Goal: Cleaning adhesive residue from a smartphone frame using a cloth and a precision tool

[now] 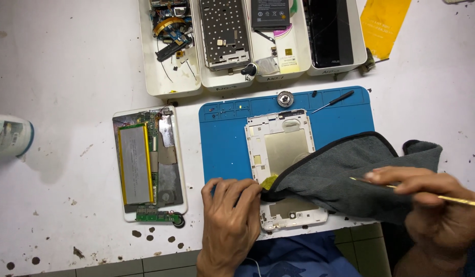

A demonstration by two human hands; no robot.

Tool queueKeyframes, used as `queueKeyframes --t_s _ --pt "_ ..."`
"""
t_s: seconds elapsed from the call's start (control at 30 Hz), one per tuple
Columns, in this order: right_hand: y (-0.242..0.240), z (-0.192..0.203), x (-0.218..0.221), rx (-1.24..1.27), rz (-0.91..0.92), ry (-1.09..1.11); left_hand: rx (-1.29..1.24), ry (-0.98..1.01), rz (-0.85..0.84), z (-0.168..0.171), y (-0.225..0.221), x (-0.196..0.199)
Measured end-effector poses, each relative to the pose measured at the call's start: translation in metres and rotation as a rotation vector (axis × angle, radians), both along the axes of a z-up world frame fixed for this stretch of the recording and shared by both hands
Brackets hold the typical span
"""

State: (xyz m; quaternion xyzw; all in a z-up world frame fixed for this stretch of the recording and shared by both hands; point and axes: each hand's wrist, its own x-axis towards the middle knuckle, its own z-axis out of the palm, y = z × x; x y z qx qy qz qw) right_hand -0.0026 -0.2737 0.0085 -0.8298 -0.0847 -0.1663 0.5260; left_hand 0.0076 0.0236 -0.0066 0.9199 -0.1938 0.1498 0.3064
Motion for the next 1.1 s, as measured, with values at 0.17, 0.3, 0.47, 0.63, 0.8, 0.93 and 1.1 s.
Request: queueKeyframes --t_s 0.17,0.3,0.47,0.63,0.8,0.93,1.1 --pt "-0.105 -0.039 0.01 -0.115 -0.109 0.182 -0.033 0.01 -0.049 0.001 0.002 -0.003" --pt "-0.135 -0.054 0.039 -0.426 -0.201 0.21 -0.041 0.032 -0.094 0.0 0.003 -0.005" --pt "-0.11 -0.024 0.066 -0.62 -0.075 0.109 -0.091 0.023 -0.115 -0.008 0.002 -0.012" --pt "-0.088 -0.027 0.038 -0.284 -0.097 0.155 -0.277 0.085 -0.046 -0.006 0.002 -0.009" --pt "0.006 0.009 0.035 0.181 0.332 -0.001 -0.308 0.229 0.01 0.01 0.001 0.009" --pt "0.056 0.017 0.024 0.059 0.196 0.119 -0.222 0.25 0.021 0.011 0.004 0.022" --pt "0.079 -0.005 0.029 0.16 0.298 0.287 -0.296 0.328 0.114 0.005 0.001 0.036"
